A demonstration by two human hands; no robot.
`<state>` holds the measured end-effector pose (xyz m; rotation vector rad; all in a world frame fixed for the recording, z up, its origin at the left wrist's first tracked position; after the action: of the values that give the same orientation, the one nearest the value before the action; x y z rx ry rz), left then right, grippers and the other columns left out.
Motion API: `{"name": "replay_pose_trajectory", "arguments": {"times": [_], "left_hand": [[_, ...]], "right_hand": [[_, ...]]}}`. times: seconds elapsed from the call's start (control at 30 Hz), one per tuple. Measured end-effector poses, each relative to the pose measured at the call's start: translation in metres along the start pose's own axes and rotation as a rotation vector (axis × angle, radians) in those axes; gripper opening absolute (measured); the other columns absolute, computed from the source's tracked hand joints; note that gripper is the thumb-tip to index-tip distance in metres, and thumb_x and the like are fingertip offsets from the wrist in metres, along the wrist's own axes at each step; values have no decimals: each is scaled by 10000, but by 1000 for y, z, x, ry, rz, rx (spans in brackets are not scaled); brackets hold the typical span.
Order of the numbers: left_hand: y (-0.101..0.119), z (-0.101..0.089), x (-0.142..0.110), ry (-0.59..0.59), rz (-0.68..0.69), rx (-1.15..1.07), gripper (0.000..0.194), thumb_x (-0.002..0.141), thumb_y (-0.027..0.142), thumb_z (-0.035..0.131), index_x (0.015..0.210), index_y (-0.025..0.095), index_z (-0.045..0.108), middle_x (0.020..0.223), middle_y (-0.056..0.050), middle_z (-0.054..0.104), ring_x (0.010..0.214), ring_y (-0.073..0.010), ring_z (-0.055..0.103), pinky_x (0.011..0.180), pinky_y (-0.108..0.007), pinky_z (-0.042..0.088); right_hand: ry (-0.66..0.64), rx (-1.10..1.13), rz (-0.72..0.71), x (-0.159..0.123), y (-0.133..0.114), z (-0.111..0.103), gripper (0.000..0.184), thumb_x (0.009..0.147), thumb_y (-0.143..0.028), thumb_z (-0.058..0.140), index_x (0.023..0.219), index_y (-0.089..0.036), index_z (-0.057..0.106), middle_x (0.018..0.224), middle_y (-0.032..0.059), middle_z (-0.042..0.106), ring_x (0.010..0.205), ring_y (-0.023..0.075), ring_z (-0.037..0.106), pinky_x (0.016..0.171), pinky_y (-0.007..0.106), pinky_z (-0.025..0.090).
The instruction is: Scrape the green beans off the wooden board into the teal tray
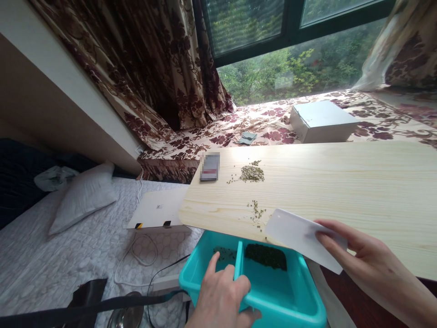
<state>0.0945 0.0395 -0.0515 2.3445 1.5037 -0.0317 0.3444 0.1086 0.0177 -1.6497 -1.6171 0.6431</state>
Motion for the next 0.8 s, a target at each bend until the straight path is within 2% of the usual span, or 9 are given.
{"name": "replay_pose_trajectory", "arguments": {"times": [0.1,0.3,0.5,0.7,0.8], "left_hand": [[-1,0,0,-21,-14,9,373,689,504,932,787,235,693,758,8,641,782,-247,682,1109,-659,383],[-1,1,0,-28,-15,30,377,684,512,934,800,237,703,772,5,653,789,-250,690,1111,-675,371],[-5,-2,-1,-23,-34,19,374,683,498,943,798,231,707,767,0,649,796,-250,689,1117,-670,371],[-9,-7,-7,40,-35,-1,357,671,440,958,771,234,683,724,29,609,770,-237,678,1112,-663,385],[-11,-6,-9,37,-39,-1,367,674,455,955,785,232,685,724,30,607,757,-236,675,1101,-676,389]], "right_hand": [[22,-4,14,2,-2,2,300,748,-487,594,840,-260,766,771,47,801,632,254,727,505,318,565],[-8,-16,24,10,-1,14,322,769,-479,557,863,-245,758,704,40,777,495,216,660,445,315,521],[-56,-1,-5,14,-2,22,336,777,-479,564,894,-236,764,822,73,809,665,269,739,522,330,571],[-55,-7,-5,15,-6,25,330,778,-472,565,890,-231,761,782,68,801,625,255,726,520,326,565],[-137,23,-38,9,-11,33,325,794,-471,559,879,-236,766,814,68,809,674,258,743,534,315,572]]}}
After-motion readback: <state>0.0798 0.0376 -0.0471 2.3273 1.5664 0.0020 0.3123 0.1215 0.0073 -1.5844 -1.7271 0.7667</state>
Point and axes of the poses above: each hand's wrist, its own x-axis towards the middle knuckle, its own z-axis out of the palm, y = z × x, the point moved 10 cm from there along x, towards the middle knuckle
